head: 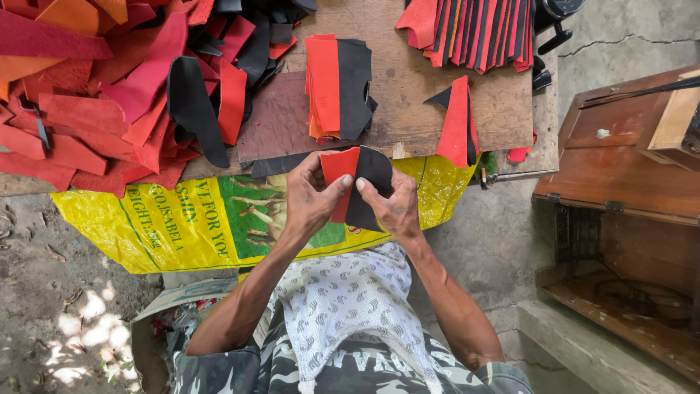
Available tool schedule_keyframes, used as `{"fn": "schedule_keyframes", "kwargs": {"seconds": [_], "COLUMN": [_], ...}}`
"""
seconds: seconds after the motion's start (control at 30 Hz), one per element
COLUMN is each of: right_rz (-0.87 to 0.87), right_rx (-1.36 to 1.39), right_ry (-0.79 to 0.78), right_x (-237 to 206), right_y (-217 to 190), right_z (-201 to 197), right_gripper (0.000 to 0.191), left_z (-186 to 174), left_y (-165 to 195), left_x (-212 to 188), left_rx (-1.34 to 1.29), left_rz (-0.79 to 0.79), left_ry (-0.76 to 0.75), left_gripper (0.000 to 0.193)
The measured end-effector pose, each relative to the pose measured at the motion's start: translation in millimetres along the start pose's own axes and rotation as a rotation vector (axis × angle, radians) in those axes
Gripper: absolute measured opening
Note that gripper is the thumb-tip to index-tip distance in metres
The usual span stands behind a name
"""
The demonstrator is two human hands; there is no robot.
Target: The person aligns red and black leather pieces on a wooden workbench, then applies glue to the edges and presses them together. They repeat this process for multiple pairs, stacking the assembled pieces on the table.
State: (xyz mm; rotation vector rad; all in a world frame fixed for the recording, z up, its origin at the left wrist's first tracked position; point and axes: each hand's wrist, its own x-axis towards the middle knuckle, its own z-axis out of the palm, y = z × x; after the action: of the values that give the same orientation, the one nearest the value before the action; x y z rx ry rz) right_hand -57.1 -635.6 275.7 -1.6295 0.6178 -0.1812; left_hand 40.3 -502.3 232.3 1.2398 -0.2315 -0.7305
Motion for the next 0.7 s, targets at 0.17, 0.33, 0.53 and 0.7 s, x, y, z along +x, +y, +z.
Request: {"fn": "schedule_keyframes", "kwargs": {"seconds": [0.17,0.33,0.53,0.7], "right_rz": [-0.028,0.168,0.165,0.14], "right_rx": [0.09,0.375,0.347,0.322], "right_ry": [-0.005,-0.114,-0.129,-0.163], "right_x": [4,9,10,11], "right_y": [-1,-2,2,-1], "right_z": [1,-12,-12,-13], "right_gripper": [0.026,0.028,0.03,0.029], "left_z": [1,-3,-2,-1], "left_y": [0,7,6,1], "left_x": [0,3,3,2], "left_rx": [0.033,0.016,0.036,-0.017], "left_rz": [-0.021,-0.061,-0.055,-0.056], "left_ry": [0.03,-0.026,-0.053,-0.072], "left_gripper": [0.028,0.028,0.027,0.024]}}
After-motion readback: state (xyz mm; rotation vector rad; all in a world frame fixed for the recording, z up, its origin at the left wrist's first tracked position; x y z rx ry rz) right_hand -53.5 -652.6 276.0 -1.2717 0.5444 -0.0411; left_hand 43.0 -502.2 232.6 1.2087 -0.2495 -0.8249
